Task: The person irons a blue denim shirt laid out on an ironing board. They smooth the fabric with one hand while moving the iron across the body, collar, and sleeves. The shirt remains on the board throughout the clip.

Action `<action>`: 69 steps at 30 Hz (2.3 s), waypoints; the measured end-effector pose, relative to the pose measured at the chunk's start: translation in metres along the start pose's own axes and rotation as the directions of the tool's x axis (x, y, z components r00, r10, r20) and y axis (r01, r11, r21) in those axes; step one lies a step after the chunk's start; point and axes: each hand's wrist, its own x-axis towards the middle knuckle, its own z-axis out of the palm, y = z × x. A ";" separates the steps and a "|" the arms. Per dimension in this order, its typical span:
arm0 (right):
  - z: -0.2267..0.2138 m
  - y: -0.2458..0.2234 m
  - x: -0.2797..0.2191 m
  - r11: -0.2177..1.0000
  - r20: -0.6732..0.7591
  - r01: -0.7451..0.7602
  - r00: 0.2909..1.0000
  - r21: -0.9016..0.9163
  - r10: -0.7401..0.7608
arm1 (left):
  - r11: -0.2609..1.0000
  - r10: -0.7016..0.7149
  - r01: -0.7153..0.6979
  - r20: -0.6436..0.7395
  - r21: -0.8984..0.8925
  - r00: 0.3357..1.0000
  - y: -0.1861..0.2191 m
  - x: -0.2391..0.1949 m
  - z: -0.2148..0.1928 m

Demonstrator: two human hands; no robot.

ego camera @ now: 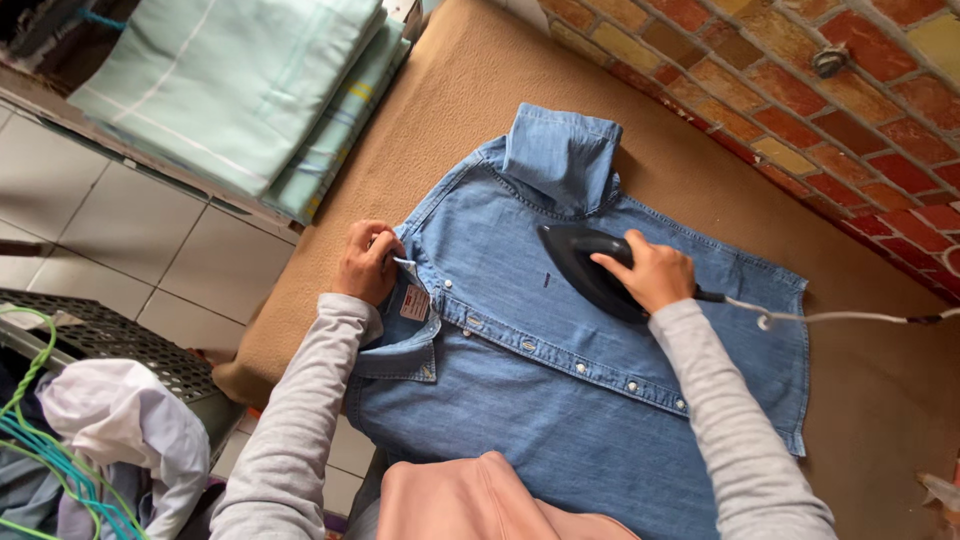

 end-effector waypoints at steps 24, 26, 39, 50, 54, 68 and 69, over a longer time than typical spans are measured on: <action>-0.004 -0.086 0.029 0.999 -0.005 -0.030 1.000 0.040 0.031 | 0.997 0.060 -0.058 -0.051 0.049 0.997 -0.003 -0.005 0.004; 0.001 -0.108 0.047 0.999 -0.018 0.001 1.000 0.042 -0.001 | 0.997 0.049 -0.046 -0.043 0.060 0.998 -0.005 -0.005 0.004; -0.007 -0.081 -0.025 0.926 0.011 0.353 0.934 0.134 -0.357 | 0.934 -0.024 0.033 -0.031 0.354 0.999 0.042 0.007 -0.008; 0.012 -0.172 0.026 0.932 -0.067 0.316 0.949 0.177 -0.309 | 0.745 -0.666 0.646 0.130 0.167 0.734 0.127 -0.019 0.013; 0.006 -0.131 -0.002 0.906 -0.038 0.378 0.925 0.189 -0.378 | 0.734 -0.670 0.649 0.060 0.202 0.740 0.121 -0.032 0.020; 0.004 -0.102 -0.007 0.761 -0.109 0.624 0.781 0.176 -0.615 | 0.587 -0.796 0.772 -0.002 0.245 0.605 0.101 -0.048 0.037; 0.003 -0.103 -0.009 0.771 -0.102 0.613 0.790 0.176 -0.605 | 0.596 -0.789 0.766 -0.004 0.240 0.614 0.100 -0.051 0.039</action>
